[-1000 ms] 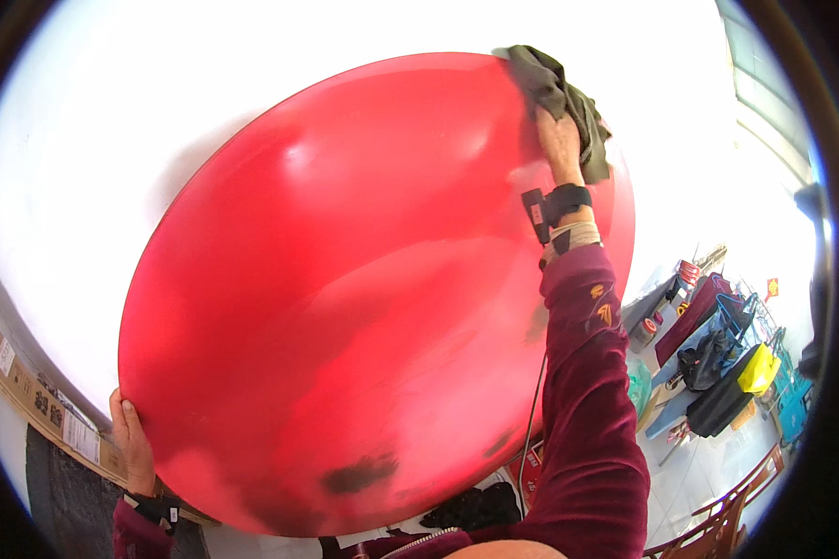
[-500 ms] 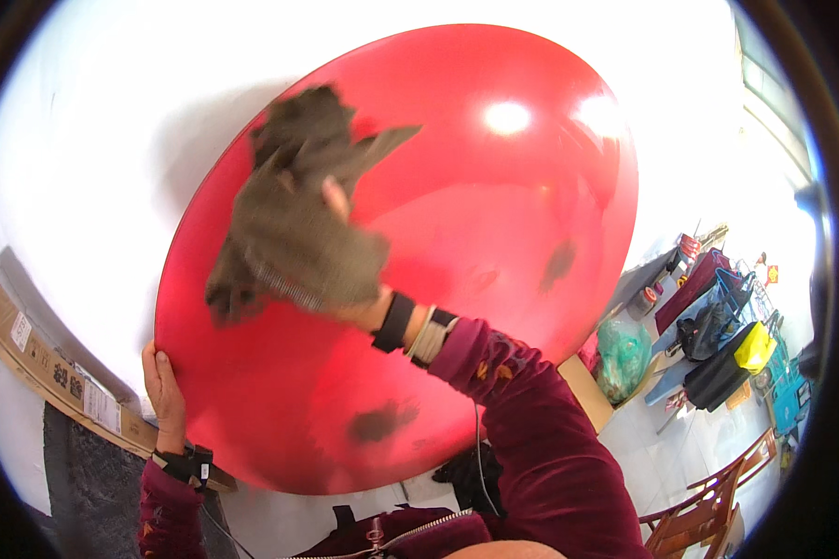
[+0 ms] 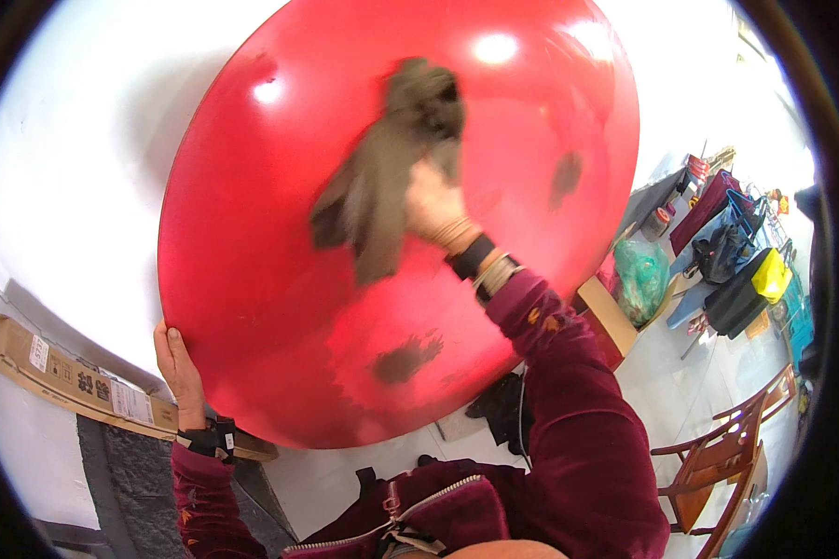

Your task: The person wipes a wooden chair with a cloth, cleaning the seat, back, and legs. Then the person wipes a large red inflatable ball with the same cloth, rotating it to clean multiple sides.

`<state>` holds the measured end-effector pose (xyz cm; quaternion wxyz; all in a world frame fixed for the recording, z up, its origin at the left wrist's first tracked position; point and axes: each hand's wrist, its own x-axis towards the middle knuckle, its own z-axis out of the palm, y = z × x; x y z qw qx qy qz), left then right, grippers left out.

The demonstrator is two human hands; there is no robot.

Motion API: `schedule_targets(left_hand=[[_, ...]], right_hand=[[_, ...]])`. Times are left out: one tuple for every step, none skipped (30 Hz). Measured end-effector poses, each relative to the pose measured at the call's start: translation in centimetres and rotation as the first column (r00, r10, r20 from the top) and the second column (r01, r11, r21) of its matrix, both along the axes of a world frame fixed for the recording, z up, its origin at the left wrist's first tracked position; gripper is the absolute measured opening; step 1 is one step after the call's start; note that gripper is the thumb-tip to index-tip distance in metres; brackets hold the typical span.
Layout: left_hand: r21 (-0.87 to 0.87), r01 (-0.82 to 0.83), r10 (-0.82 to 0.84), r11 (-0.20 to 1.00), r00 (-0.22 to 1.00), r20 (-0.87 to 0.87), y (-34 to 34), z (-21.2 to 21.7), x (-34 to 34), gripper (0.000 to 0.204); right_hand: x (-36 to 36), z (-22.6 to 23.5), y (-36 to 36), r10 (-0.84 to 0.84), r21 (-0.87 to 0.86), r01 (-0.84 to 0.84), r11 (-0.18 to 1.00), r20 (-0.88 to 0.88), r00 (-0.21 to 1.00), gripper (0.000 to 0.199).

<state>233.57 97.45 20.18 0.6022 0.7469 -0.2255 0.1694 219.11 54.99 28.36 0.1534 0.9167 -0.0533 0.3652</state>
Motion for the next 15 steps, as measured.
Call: schedule_targets(left_hand=[[-0.006, -0.004, 0.004, 1.0, 1.0, -0.004, 0.0, 0.0, 0.0, 0.033], [-0.021, -0.005, 0.005, 1.0, 1.0, -0.024, 0.0, 0.0, 0.0, 0.033], [-0.047, 0.008, -0.011, 0.999, 0.998, -0.058, -0.1, -0.1, 0.0, 0.033], [-0.017, -0.023, 0.022, 1.0, 0.999, -0.032, -0.1, -0.2, -0.1, 0.033], [0.004, -0.041, 0.041, 0.999, 0.999, -0.021, -0.1, -0.2, -0.1, 0.033], [0.026, -0.064, 0.064, 0.998, 0.998, -0.009, -0.1, -0.3, -0.1, 0.034], [0.012, -0.047, 0.048, 0.999, 0.999, -0.023, -0.1, -0.4, -0.1, 0.034], [-0.006, -0.032, 0.032, 0.999, 0.999, -0.035, -0.1, -0.4, -0.1, 0.034], [-0.046, 0.007, -0.009, 0.999, 0.999, -0.053, -0.2, -0.4, 0.0, 0.034], [-0.015, -0.023, 0.023, 1.0, 0.999, -0.034, -0.2, -0.4, 0.0, 0.034], [-0.002, -0.027, 0.027, 1.0, 0.999, -0.025, -0.3, -0.4, 0.0, 0.035], [-0.003, -0.019, 0.019, 1.0, 0.999, -0.039, -0.3, -0.3, 0.1, 0.035], [0.004, -0.03, 0.03, 1.0, 0.999, -0.017, -0.3, -0.2, 0.0, 0.035], [-0.001, -0.025, 0.025, 1.0, 0.999, -0.022, -0.3, -0.2, 0.0, 0.035], [-0.021, -0.016, 0.015, 1.0, 0.997, -0.073, -0.3, -0.2, -0.1, 0.035]], right_hand=[[-0.7, 0.4, -3.3, -0.014, 0.081, 0.005, 0.997, 0.112, 0.994, 0.037], [-1.2, 0.3, -6.5, -0.214, 0.039, 0.211, 0.977, 0.251, 0.944, 0.059], [-2.2, 1.1, -10.8, -0.125, 0.085, 0.107, 0.991, 0.258, 0.958, 0.071], [-3.1, 1.4, -14.6, -0.039, 0.089, 0.005, 0.996, 0.394, 0.918, 0.071], [-4.1, 1.9, -18.4, -0.424, -0.016, 0.447, 0.894, 0.291, 0.858, 0.061], [-5.0, 2.4, -21.6, -0.733, -0.227, 0.785, 0.577, 0.281, 0.619, 0.052], [-6.1, 1.6, -23.7, -0.621, 0.178, 0.597, 0.782, 0.295, 0.726, 0.048], [-7.3, 1.2, -25.4, -0.469, 0.507, 0.211, 0.836, 0.461, 0.753, 0.044], [-8.0, 1.2, -26.7, -0.476, 0.685, -0.098, 0.722, 0.594, 0.648, 0.041], [-8.5, 1.2, -27.1, -0.501, 0.7, -0.071, 0.71, 0.574, 0.647, 0.055], [-8.3, 0.8, -26.7, -0.524, 0.731, -0.073, 0.678, 0.551, 0.649, 0.058], [-8.0, 0.7, -25.5, -0.567, 0.777, -0.066, 0.626, 0.511, 0.646, 0.062], [-7.4, 0.4, -23.7, -0.562, 0.785, -0.074, 0.616, 0.503, 0.657, 0.061], [-6.3, -0.3, -21.2, -0.493, 0.705, -0.037, 0.708, 0.531, 0.689, 0.058], [-5.4, -0.7, -18.4, -0.464, 0.648, -0.002, 0.762, 0.548, 0.695, 0.056]])
